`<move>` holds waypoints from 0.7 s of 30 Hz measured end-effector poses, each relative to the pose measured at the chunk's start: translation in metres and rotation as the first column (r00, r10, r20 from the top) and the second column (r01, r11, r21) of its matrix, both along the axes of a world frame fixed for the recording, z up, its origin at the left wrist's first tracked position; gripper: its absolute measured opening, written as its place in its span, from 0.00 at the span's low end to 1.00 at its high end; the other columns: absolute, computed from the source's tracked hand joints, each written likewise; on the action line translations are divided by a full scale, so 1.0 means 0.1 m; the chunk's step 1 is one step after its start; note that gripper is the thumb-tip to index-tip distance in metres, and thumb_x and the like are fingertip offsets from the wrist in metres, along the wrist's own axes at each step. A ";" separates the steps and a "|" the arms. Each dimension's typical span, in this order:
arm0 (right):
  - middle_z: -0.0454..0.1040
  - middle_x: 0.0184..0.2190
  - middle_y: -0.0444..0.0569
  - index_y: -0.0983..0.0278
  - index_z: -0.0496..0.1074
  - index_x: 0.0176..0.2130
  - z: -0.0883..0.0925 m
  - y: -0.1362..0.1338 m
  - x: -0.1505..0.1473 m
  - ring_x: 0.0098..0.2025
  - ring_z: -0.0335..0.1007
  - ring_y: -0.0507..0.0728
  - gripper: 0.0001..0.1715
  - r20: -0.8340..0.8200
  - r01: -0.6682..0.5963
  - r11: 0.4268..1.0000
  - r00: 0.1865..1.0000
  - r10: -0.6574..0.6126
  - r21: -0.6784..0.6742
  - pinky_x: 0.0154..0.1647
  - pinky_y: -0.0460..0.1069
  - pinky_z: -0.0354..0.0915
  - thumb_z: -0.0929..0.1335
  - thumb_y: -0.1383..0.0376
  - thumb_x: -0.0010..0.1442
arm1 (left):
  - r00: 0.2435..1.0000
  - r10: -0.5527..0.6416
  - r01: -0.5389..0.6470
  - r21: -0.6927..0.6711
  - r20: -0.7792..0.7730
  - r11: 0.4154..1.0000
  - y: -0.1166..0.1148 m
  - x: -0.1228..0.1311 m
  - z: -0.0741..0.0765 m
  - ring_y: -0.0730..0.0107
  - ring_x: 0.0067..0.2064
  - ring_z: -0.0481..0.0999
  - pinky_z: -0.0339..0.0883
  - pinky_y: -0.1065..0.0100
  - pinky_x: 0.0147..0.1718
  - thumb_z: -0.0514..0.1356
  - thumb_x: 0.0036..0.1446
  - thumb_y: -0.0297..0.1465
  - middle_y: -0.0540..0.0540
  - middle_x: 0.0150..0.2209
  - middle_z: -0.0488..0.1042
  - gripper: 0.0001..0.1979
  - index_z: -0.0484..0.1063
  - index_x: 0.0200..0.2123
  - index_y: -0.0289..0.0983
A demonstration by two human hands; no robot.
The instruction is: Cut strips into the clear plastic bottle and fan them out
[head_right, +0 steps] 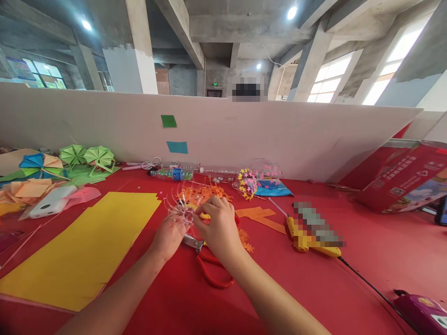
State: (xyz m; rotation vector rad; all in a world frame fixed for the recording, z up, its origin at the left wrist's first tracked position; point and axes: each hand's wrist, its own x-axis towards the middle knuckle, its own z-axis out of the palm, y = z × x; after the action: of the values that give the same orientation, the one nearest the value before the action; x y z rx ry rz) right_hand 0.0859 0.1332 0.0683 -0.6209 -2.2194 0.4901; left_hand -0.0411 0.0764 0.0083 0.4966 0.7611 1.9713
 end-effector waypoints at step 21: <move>0.73 0.32 0.46 0.62 0.75 0.27 0.15 0.06 0.14 0.38 0.62 0.57 0.08 0.231 -0.186 0.961 0.963 0.137 0.205 0.47 0.56 0.58 0.71 0.74 0.53 | 0.960 -0.011 -0.037 -0.163 -0.279 0.986 -0.03 0.03 -0.05 0.68 0.40 0.74 0.65 0.69 0.41 0.71 0.39 0.31 0.46 0.39 0.77 0.22 0.74 0.42 0.39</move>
State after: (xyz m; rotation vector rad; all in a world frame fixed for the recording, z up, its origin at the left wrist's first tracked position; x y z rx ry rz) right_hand 0.1000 0.1391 0.0829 -0.3881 -2.5004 0.2550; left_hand -0.0382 0.0734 0.0035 0.6778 1.0990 1.8503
